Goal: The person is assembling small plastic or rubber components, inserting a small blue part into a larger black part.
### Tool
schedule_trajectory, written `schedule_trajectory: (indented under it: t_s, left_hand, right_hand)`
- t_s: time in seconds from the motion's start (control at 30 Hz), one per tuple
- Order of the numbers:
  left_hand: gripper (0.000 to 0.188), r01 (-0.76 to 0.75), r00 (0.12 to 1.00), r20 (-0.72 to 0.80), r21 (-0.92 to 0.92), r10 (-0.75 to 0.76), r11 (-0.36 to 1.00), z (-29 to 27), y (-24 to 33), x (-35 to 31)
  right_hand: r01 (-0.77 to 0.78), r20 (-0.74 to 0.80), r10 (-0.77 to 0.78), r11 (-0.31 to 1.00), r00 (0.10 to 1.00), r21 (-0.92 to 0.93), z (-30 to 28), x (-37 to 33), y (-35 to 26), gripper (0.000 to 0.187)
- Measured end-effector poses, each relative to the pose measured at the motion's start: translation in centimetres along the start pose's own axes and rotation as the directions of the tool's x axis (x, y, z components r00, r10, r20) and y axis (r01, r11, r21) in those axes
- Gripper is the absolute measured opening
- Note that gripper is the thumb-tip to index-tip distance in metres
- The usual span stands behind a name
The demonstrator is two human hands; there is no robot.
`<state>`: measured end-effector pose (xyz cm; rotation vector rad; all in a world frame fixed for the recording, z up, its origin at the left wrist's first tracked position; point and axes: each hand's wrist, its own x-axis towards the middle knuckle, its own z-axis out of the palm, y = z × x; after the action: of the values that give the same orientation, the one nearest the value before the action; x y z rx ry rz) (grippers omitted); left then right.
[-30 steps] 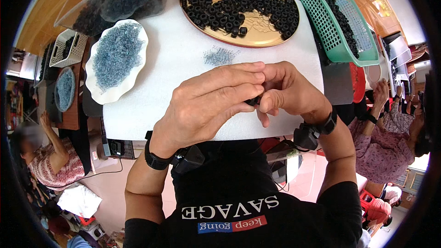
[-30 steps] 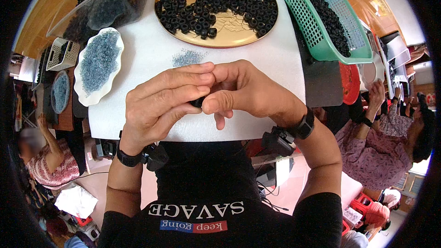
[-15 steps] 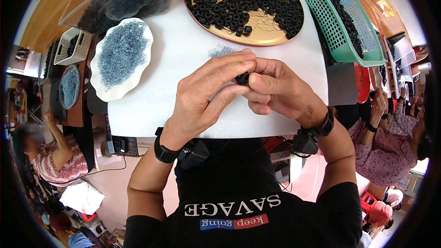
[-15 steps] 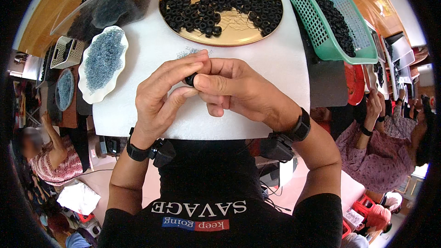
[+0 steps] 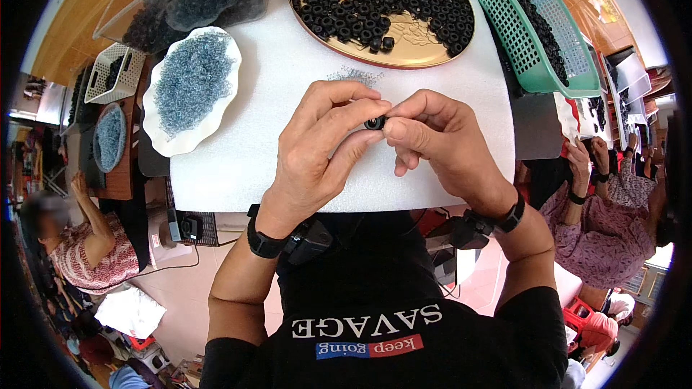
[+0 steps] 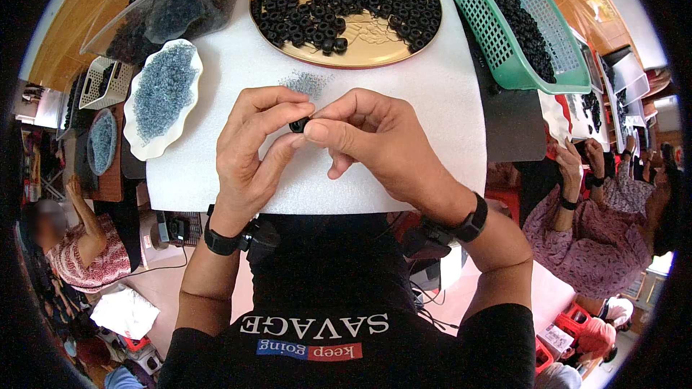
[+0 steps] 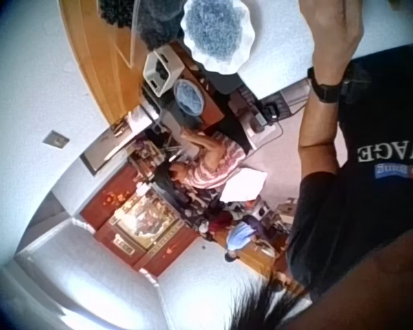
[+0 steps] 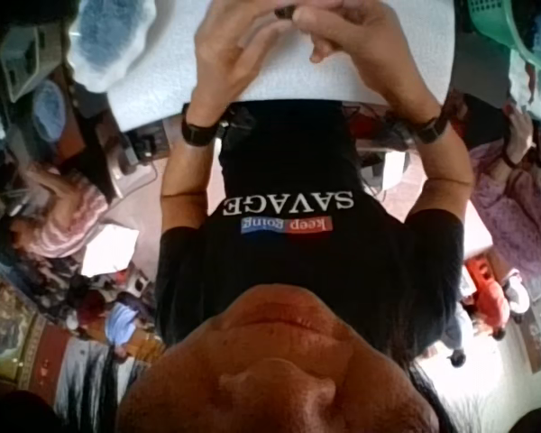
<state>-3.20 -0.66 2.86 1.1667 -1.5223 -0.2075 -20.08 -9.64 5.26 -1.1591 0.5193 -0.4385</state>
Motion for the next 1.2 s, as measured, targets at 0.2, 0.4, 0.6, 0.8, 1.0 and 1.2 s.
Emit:
schedule_trajectory:
  t_s: [0.2, 0.4, 0.6, 0.8, 1.0, 1.2]
  left_hand:
    - [0.030, 0.029, 0.999, -0.019, -0.016, -0.029, 0.999, 0.2, -0.4, -0.8]
    - [0.032, 0.032, 0.999, 0.000, -0.027, -0.032, 0.999, 0.2, -0.2, -0.8]
    - [0.032, 0.128, 0.991, 0.055, -0.047, -0.126, 0.991, 0.0, 0.3, -0.8]
    - [0.030, 0.103, 0.995, 0.006, -0.027, -0.103, 0.994, 0.5, 0.1, -0.8]
    - [0.028, 0.084, 0.996, 0.012, -0.018, -0.084, 0.996, 0.6, 0.0, -0.7]
    - [0.031, 0.011, 0.998, 0.063, -0.079, -0.006, 0.997, 0.4, 0.1, -0.6]
  right_hand:
    - [0.191, -0.075, -0.210, 0.960, 0.975, -0.205, 0.6, -0.7, 0.8, 0.017]
    - [0.191, -0.046, -0.210, 0.944, 0.977, -0.268, 0.3, -0.7, 0.2, 0.017]
    - [0.308, 0.004, -0.350, 0.818, 0.937, -0.485, 0.3, -0.7, -0.1, 0.015]
    - [0.350, 0.039, -0.420, 0.699, 0.907, -0.624, 0.1, -0.6, -0.1, 0.014]
    - [0.108, -0.021, -0.137, 0.858, 0.990, -0.502, -0.1, -0.5, -2.1, 0.014]
    - [-0.049, 0.159, 0.099, 0.955, 0.982, -0.293, -2.3, 0.5, -3.4, 0.017]
